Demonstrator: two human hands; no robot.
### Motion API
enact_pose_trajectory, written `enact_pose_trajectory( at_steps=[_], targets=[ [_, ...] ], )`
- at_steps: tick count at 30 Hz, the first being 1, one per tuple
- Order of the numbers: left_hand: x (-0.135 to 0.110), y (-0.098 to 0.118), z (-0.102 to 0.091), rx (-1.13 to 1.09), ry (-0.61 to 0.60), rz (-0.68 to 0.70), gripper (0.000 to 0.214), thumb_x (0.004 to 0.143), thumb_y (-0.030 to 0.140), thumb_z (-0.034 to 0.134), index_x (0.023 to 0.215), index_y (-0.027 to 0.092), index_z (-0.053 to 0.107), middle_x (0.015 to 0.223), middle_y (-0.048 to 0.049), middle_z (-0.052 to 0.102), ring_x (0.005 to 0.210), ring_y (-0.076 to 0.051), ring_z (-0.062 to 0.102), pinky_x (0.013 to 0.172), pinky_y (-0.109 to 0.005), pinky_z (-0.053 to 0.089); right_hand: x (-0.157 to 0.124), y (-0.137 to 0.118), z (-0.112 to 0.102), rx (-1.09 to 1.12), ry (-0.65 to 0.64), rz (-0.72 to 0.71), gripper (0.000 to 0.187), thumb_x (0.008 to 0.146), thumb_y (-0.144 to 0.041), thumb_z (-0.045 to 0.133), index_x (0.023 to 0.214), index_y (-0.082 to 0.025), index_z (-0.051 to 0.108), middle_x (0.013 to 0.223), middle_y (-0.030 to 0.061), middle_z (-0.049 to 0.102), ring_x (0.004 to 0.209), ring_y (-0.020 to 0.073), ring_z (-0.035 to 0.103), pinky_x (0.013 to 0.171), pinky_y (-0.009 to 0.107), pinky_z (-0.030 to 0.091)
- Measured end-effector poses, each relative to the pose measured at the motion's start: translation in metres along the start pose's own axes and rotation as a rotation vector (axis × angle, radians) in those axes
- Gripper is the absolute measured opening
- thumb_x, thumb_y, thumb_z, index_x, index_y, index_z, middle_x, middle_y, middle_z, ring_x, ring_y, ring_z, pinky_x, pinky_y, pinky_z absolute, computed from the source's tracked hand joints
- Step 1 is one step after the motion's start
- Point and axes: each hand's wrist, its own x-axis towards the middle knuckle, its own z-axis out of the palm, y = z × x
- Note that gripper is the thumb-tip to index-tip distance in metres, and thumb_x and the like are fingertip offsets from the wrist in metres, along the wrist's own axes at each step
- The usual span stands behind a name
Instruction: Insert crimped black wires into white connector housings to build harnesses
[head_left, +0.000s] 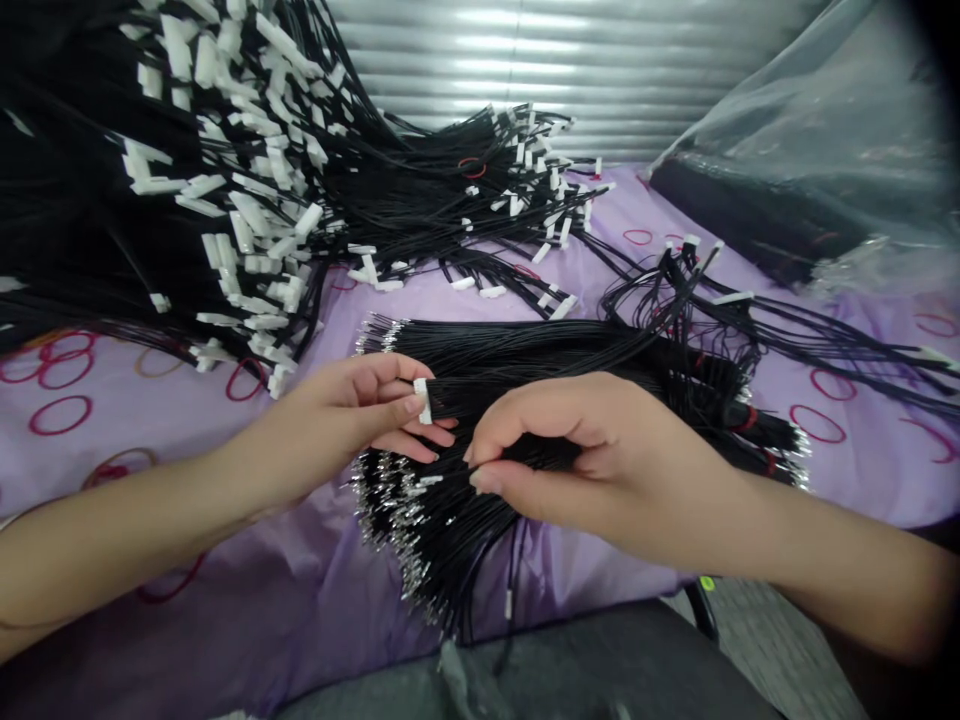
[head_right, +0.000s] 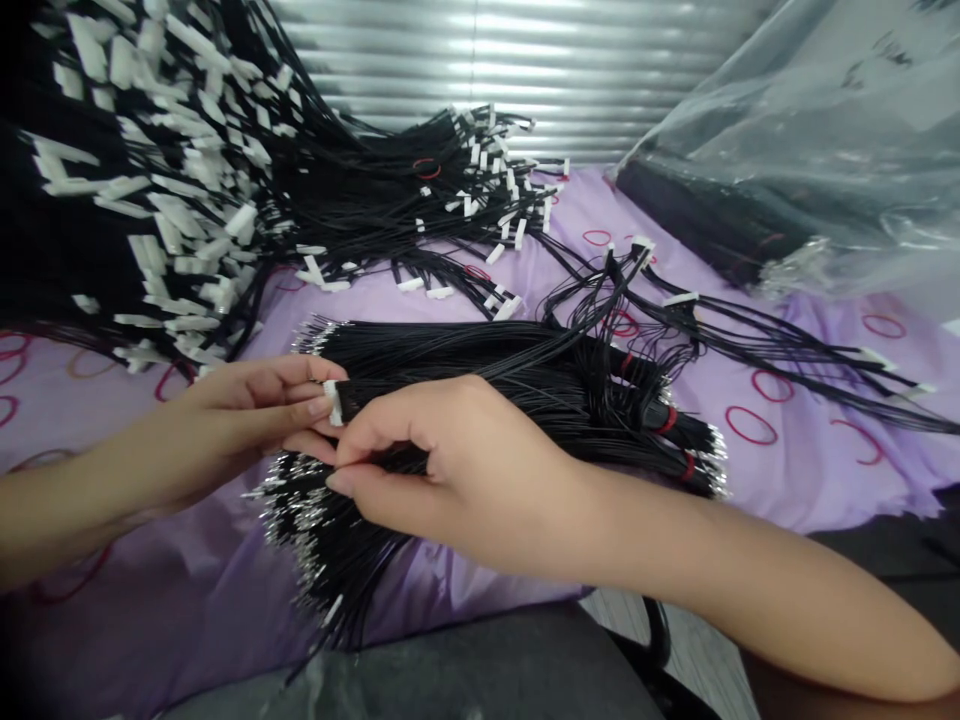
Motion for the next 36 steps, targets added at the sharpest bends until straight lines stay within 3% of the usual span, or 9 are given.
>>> enact_pose_trajectory(
  at_steps=[4, 8, 14, 21, 28, 36],
  targets=[
    [0.002, 0.0, 0.001, 0.048, 0.028, 0.001, 0.017, 0.083, 0.001, 0.067, 0.091, 0.016, 0.065, 0.065, 0.0053, 0.073, 0.062, -0.01, 0.074, 0.058, -0.011, 0.06, 0.002, -0.001, 0.0, -0.055, 0.031, -0.022, 0.011, 0.087, -0.011, 0.063, 0.076, -0.012, 0.067, 0.07, -0.0052, 0.064, 0.062, 0.0009, 0.053, 0.059, 0.011, 0.041],
    [0.003, -0.002, -0.002, 0.085, -0.006, -0.006, 0.014, 0.082, 0.006, 0.071, 0.091, 0.016, 0.066, 0.069, 0.0029, 0.075, 0.064, -0.012, 0.075, 0.061, -0.013, 0.062, 0.007, 0.008, 0.003, 0.007, 0.072, 0.097, 0.013, 0.079, -0.004, 0.064, 0.069, -0.012, 0.062, 0.059, -0.0088, 0.053, 0.053, -0.0006, 0.042, 0.049, 0.01, 0.034],
    [0.005, -0.003, -0.008, 0.068, -0.071, -0.067, 0.013, 0.082, 0.012, 0.074, 0.091, 0.016, 0.067, 0.076, -0.0042, 0.08, 0.071, -0.016, 0.078, 0.062, -0.017, 0.063, 0.012, 0.022, 0.003, -0.051, 0.162, 0.209, 0.011, 0.077, -0.008, 0.063, 0.067, -0.013, 0.062, 0.058, -0.0075, 0.056, 0.054, 0.0015, 0.044, 0.047, 0.013, 0.034],
    [0.007, 0.0, -0.006, 0.123, -0.055, -0.095, 0.012, 0.079, 0.01, 0.072, 0.088, 0.016, 0.066, 0.073, -0.0007, 0.079, 0.071, -0.016, 0.078, 0.064, -0.019, 0.064, 0.017, 0.025, -0.002, -0.083, 0.156, 0.266, 0.011, 0.075, -0.01, 0.063, 0.066, -0.015, 0.063, 0.056, -0.0079, 0.057, 0.05, 0.0021, 0.044, 0.043, 0.016, 0.031],
    [0.003, 0.0, -0.001, 0.154, 0.004, -0.079, 0.012, 0.079, 0.015, 0.072, 0.087, 0.023, 0.068, 0.074, 0.0017, 0.078, 0.074, -0.018, 0.078, 0.063, -0.022, 0.064, 0.013, 0.022, 0.007, -0.306, 0.181, 0.109, 0.014, 0.076, -0.005, 0.064, 0.065, -0.013, 0.061, 0.059, -0.0061, 0.056, 0.054, 0.0024, 0.044, 0.049, 0.017, 0.033],
    [0.005, 0.0, -0.005, 0.152, -0.019, -0.069, 0.013, 0.079, 0.015, 0.071, 0.091, 0.017, 0.066, 0.075, 0.0008, 0.078, 0.075, -0.018, 0.078, 0.064, -0.021, 0.064, 0.009, 0.024, 0.008, -0.408, 0.174, 0.002, 0.014, 0.079, -0.004, 0.062, 0.069, -0.014, 0.06, 0.062, -0.0045, 0.055, 0.055, 0.0039, 0.043, 0.05, 0.019, 0.031]
  ],
)
